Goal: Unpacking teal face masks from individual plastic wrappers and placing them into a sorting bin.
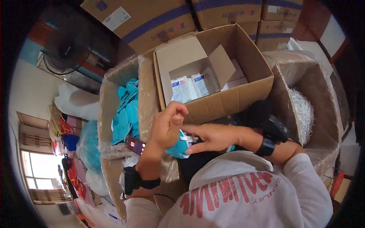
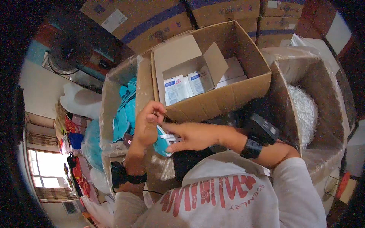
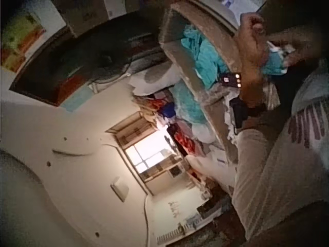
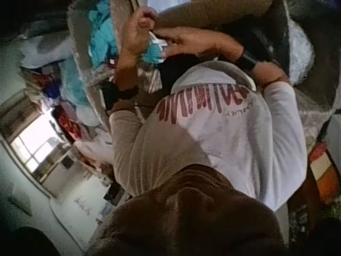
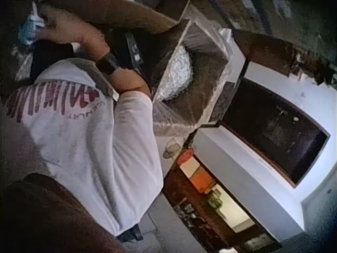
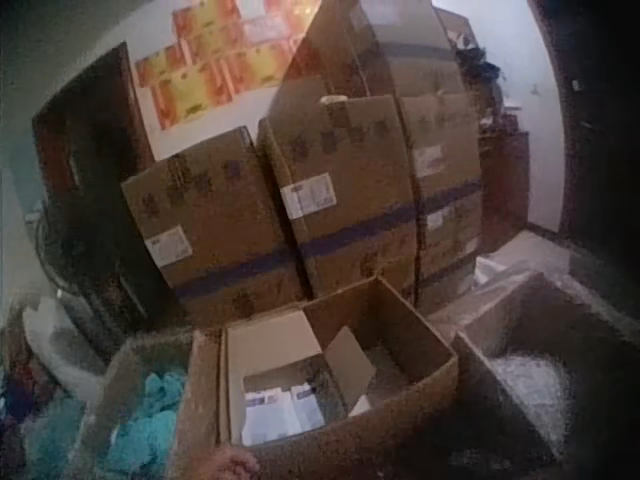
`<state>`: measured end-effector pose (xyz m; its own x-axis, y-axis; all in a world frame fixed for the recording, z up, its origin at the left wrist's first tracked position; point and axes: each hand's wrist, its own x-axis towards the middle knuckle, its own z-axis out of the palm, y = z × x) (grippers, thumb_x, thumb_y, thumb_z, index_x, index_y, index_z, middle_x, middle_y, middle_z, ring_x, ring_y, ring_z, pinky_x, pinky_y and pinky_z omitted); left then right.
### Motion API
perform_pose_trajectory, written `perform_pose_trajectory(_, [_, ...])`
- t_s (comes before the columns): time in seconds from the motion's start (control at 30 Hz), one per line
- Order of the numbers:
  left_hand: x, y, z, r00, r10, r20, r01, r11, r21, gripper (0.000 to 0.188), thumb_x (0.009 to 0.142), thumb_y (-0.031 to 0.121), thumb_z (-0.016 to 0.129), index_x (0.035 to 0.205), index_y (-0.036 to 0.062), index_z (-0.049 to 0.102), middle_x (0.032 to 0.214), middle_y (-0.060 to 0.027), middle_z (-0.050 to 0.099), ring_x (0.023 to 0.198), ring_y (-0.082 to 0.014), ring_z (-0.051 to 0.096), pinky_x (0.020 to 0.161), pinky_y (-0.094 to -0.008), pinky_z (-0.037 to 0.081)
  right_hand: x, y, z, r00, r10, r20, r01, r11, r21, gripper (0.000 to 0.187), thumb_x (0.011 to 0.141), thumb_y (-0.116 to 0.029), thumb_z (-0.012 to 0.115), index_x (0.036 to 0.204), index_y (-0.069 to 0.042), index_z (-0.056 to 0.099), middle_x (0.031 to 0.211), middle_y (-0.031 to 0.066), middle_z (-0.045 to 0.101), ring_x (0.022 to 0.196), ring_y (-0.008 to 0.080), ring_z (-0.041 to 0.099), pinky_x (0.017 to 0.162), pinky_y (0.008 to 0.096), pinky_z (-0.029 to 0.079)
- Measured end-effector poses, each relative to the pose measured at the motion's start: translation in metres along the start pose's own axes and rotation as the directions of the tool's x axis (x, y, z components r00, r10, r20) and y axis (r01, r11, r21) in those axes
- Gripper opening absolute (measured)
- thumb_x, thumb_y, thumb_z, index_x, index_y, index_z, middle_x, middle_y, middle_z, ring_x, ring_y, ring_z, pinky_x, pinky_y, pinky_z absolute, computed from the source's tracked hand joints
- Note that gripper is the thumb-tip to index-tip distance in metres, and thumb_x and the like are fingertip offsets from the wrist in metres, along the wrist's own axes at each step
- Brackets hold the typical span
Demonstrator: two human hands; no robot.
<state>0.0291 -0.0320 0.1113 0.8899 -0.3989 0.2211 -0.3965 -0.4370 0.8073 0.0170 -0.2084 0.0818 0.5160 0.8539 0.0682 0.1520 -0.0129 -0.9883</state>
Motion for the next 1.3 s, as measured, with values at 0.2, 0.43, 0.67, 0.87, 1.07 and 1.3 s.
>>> perform_pose_trajectory(0.2, [0.003,-0.014,0.002,0.982,-0.138,-0.13,0.137,0.99,-0.011,0.042,0.092,0.039,0.036,0.076,0.0038,0.052,0.058,-0.0024,0.045,0.054,-0.0122,0.043,0.051,-0.0256,0.035,-0.008,0.02,-0.004,0.943,-0.232,-0.238,0.151,0.937,-0.315,0.023,0.088,-0.021,0.046,0.084,0.001,0.052,0.086,0.0129,0.052,0.081,0.0267,0.05,0.072,0.0369,0.039])
perform_pose_trajectory(0.43, [0.021,-0.061,0.055,0.86,-0.444,-0.251,0.251,0.797,-0.55,0.048,0.093,0.04,0.031,0.062,0.0063,0.045,0.054,0.0008,0.039,0.051,-0.0098,0.036,0.047,-0.0247,0.029,0.024,-0.007,0.006,0.843,-0.345,-0.411,0.341,0.936,-0.087,0.022,0.09,-0.015,0.041,0.074,-0.001,0.047,0.07,0.0101,0.049,0.07,0.0258,0.05,0.07,0.0351,0.04])
perform_pose_trajectory(0.67, [0.055,-0.05,0.038,0.87,-0.056,-0.49,-0.036,0.984,-0.176,0.045,0.093,0.034,0.032,0.058,0.007,0.039,0.052,0.0011,0.036,0.049,-0.0089,0.032,0.044,-0.0248,0.026,0.031,-0.02,0.009,0.797,-0.555,-0.237,0.375,0.763,-0.527,0.021,0.086,-0.016,0.045,0.072,-0.001,0.049,0.066,0.0165,0.05,0.065,0.0356,0.048,0.061,0.0414,0.039])
perform_pose_trajectory(0.87, [0.082,-0.037,0.046,0.88,-0.072,-0.47,-0.071,0.957,-0.28,0.045,0.093,0.029,0.034,0.057,0.0028,0.042,0.051,-0.0006,0.039,0.05,-0.0104,0.035,0.046,-0.0267,0.03,0.017,-0.031,-0.005,0.752,-0.634,-0.18,0.395,0.652,-0.648,0.018,0.084,-0.015,0.047,0.073,-0.003,0.05,0.066,0.0127,0.05,0.063,0.0327,0.048,0.06,0.0396,0.038])
perform_pose_trajectory(1.07, [0.105,-0.032,0.07,0.915,0.003,-0.404,-0.104,0.968,-0.228,0.046,0.092,0.029,0.036,0.056,0.0005,0.043,0.048,-0.0043,0.039,0.048,-0.0121,0.036,0.046,-0.0288,0.032,-0.009,-0.029,-0.023,0.846,-0.514,-0.139,0.258,0.624,-0.737,0.022,0.084,-0.021,0.046,0.07,-0.005,0.051,0.066,0.0137,0.052,0.066,0.0344,0.051,0.063,0.0416,0.04])
perform_pose_trajectory(1.3, [0.132,-0.1,0.038,0.801,-0.099,-0.591,0.05,0.994,-0.099,0.048,0.093,0.035,0.031,0.058,0.0034,0.042,0.052,-0.0032,0.038,0.05,-0.0122,0.039,0.045,-0.03,0.03,-0.037,-0.077,-0.002,0.892,-0.439,0.111,0.383,0.6,-0.702,0.015,0.074,-0.018,0.051,0.07,-0.004,0.055,0.064,0.0148,0.054,0.059,0.034,0.055,0.05,0.0429,0.043])
